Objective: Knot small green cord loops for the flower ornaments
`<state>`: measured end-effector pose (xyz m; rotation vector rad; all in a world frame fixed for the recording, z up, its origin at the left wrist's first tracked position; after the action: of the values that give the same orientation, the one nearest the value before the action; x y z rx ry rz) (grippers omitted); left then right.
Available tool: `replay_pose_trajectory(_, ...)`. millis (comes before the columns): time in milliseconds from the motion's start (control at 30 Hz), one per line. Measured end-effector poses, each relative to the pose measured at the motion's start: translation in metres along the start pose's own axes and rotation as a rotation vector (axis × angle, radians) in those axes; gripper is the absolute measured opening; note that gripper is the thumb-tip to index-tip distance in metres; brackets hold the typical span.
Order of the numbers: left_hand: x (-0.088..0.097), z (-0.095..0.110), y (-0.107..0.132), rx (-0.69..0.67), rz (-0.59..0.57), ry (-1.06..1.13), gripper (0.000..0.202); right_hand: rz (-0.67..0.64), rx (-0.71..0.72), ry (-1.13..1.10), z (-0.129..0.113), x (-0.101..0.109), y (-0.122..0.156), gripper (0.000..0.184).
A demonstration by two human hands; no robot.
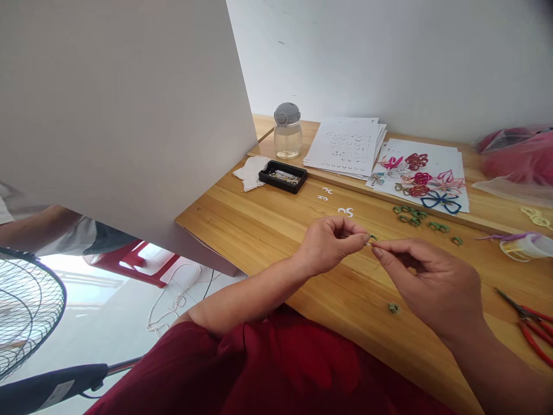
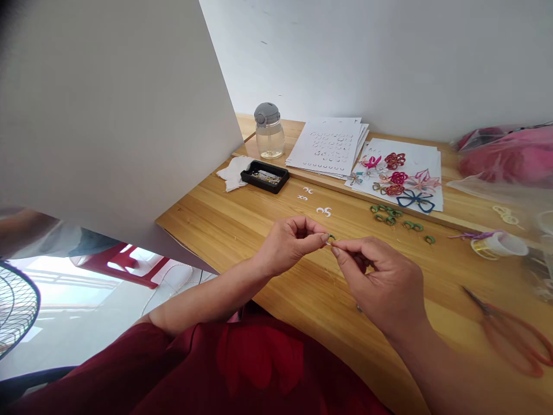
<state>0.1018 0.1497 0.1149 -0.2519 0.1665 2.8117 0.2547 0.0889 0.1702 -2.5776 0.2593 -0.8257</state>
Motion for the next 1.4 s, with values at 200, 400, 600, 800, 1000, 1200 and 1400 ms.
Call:
replay_pose_trajectory(200,-0.002,0.002,0.003,-0.026,-0.006,-0.074,0.038,-0.020,0.411,0.238,-0.033,0.000,0.007,0.016)
replay_pose_trajectory(400,-0.012,0.003,0.009,0.018,-0.147,-0.123,0.041,-0.058,0.465,0.266,-0.042,0.009,-0.007,0.013)
replay_pose_trajectory(600,-0.015,0.007,0.010,0.054,-0.204,-0.060,0.042,-0.087,0.203,0.092,-0.015,0.012,-0.023,0.008)
replay_pose_trajectory(800,-0.017,0.006,0.009,0.063,-0.230,-0.008,0.046,-0.108,-0.031,-0.117,0.011,0.004,-0.025,0.015)
replay_pose_trajectory(1000,-0.016,0.004,0.008,0.054,-0.220,0.032,0.047,-0.165,-0.251,-0.394,0.028,-0.012,-0.026,0.031)
replay_pose_trajectory(1200,-0.007,0.001,0.002,0.001,-0.106,0.100,0.047,-0.216,-0.430,-0.592,0.037,-0.031,-0.009,0.037)
replay_pose_trajectory(1400,-0.001,-0.005,0.002,0.005,0.008,0.067,0.045,0.006,-0.045,-0.096,0.011,-0.005,0.002,0.007)
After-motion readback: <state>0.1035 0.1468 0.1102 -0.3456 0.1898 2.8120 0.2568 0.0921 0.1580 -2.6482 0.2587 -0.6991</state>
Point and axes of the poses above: each hand's wrist, its own y-axis away from the middle knuckle, its own x-axis out of the back of the hand, z = x × y, the point moved 9 cm from there along -y, towards the middle knuckle, and after that the axes turned 4 degrees about -y, right-handed, at the moved point
